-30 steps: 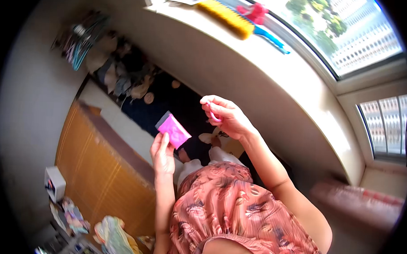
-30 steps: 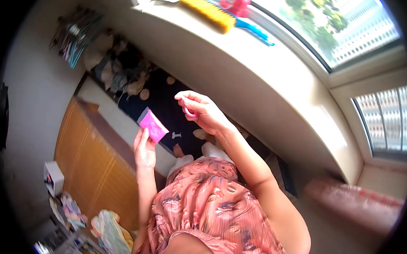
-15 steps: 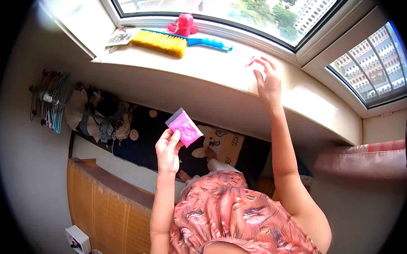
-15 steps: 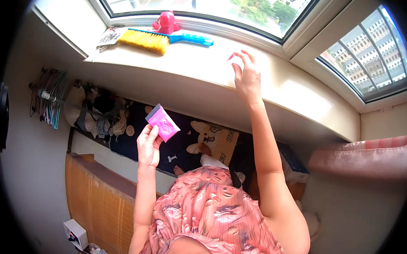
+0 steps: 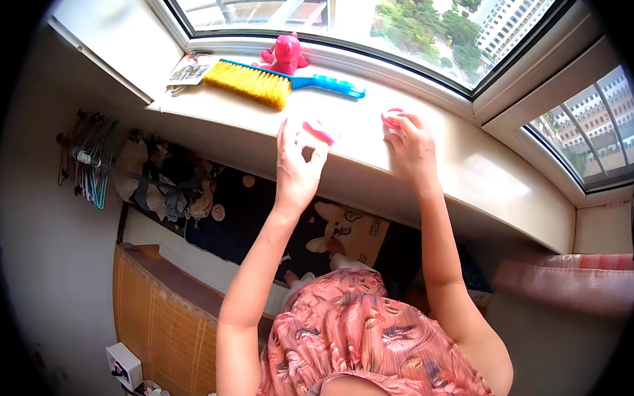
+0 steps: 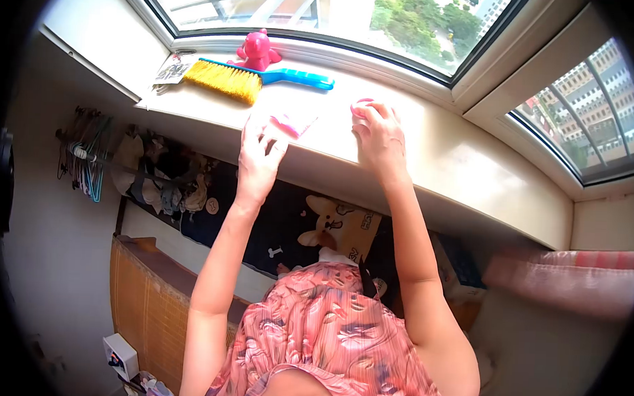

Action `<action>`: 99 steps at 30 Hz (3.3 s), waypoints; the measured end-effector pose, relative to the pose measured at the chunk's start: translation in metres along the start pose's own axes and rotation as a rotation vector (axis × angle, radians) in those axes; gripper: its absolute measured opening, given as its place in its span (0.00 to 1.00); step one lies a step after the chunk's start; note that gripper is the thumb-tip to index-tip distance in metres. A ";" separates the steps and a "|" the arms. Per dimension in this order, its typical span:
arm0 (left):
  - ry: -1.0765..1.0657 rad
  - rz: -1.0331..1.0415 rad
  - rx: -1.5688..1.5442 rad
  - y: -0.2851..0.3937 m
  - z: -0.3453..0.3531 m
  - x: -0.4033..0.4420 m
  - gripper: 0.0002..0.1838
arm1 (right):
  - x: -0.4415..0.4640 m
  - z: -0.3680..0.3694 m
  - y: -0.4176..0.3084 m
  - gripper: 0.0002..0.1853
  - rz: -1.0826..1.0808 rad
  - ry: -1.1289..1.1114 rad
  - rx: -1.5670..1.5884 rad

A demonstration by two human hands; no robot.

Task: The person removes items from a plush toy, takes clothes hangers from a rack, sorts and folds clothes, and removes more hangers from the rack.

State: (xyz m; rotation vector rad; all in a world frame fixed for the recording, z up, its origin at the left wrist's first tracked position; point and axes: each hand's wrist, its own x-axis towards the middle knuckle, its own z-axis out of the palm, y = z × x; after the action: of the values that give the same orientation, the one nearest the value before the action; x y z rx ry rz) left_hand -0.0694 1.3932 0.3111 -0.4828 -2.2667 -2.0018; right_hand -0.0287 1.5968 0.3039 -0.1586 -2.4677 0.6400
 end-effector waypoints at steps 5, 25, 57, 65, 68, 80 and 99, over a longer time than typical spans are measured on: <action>-0.270 0.266 0.621 -0.008 0.011 0.005 0.20 | 0.007 0.004 -0.001 0.07 0.081 -0.040 0.037; 0.402 -0.413 0.290 -0.142 -0.152 -0.244 0.14 | -0.103 0.104 -0.163 0.12 -0.505 -0.630 0.417; 0.953 -0.601 0.094 -0.265 -0.640 -0.257 0.10 | -0.109 0.483 -0.633 0.07 -1.057 -1.108 0.574; 0.920 -0.565 -0.089 -0.292 -0.772 -0.191 0.10 | -0.027 0.580 -0.747 0.05 -0.902 -0.867 0.533; 0.768 -0.502 -0.090 -0.314 -0.835 -0.163 0.09 | -0.007 0.611 -0.792 0.07 -0.857 -0.762 0.468; 0.496 -0.118 0.267 -0.305 -1.015 0.091 0.27 | 0.056 0.671 -0.891 0.09 -0.677 -0.612 0.253; -0.025 0.075 0.521 -0.334 -1.175 0.238 0.18 | 0.128 0.824 -0.987 0.13 -0.731 -0.445 -0.059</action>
State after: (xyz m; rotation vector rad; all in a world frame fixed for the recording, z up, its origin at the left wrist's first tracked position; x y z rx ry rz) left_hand -0.5630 0.2537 0.2242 -0.5261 -2.6014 -1.2960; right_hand -0.5707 0.4252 0.2496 0.9126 -2.6799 0.2931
